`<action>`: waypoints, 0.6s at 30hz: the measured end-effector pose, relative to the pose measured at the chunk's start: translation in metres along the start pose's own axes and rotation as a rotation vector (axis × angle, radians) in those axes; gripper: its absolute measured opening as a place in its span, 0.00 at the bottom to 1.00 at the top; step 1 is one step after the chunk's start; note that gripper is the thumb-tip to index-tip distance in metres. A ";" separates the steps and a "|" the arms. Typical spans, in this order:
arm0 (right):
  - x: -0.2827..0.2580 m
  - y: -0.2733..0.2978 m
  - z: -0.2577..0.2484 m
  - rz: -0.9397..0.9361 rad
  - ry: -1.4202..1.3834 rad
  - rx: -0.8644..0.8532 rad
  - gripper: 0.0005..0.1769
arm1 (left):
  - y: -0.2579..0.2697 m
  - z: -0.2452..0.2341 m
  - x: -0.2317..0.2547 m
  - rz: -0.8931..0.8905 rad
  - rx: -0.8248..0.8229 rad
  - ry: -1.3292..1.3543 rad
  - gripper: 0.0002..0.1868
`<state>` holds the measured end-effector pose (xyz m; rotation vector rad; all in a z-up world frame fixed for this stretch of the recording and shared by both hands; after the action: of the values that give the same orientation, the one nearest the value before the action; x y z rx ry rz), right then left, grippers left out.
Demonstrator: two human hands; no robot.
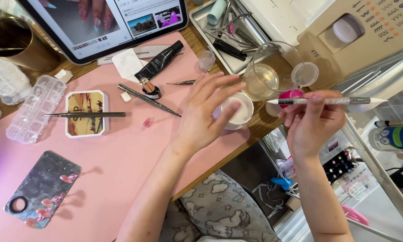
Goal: The person applies colored gel to a nail tip using a fine brush, then cures it under a UV lamp. They repeat the process with a second nail tip, applying white gel and shaping it with a brush. The workspace includes a tablet, nail tools, and a UV lamp.
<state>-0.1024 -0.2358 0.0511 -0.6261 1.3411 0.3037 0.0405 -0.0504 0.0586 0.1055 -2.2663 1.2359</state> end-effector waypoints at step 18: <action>0.000 0.005 0.074 -0.131 0.442 -0.654 0.19 | 0.018 0.019 -0.018 -0.283 -0.250 0.231 0.55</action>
<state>-0.0454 -0.1888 0.0570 -1.3840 1.6147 0.5247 0.0414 -0.0588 0.0278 0.1734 -2.0977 0.7716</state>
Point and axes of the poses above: each hand's wrist, its own y-axis away from the middle knuckle, its own z-axis out of the palm, x = y × z, the point moved 7 cm from there along -y, towards the middle knuckle, and after that the axes turned 14 degrees about z, right-handed, at the moved point
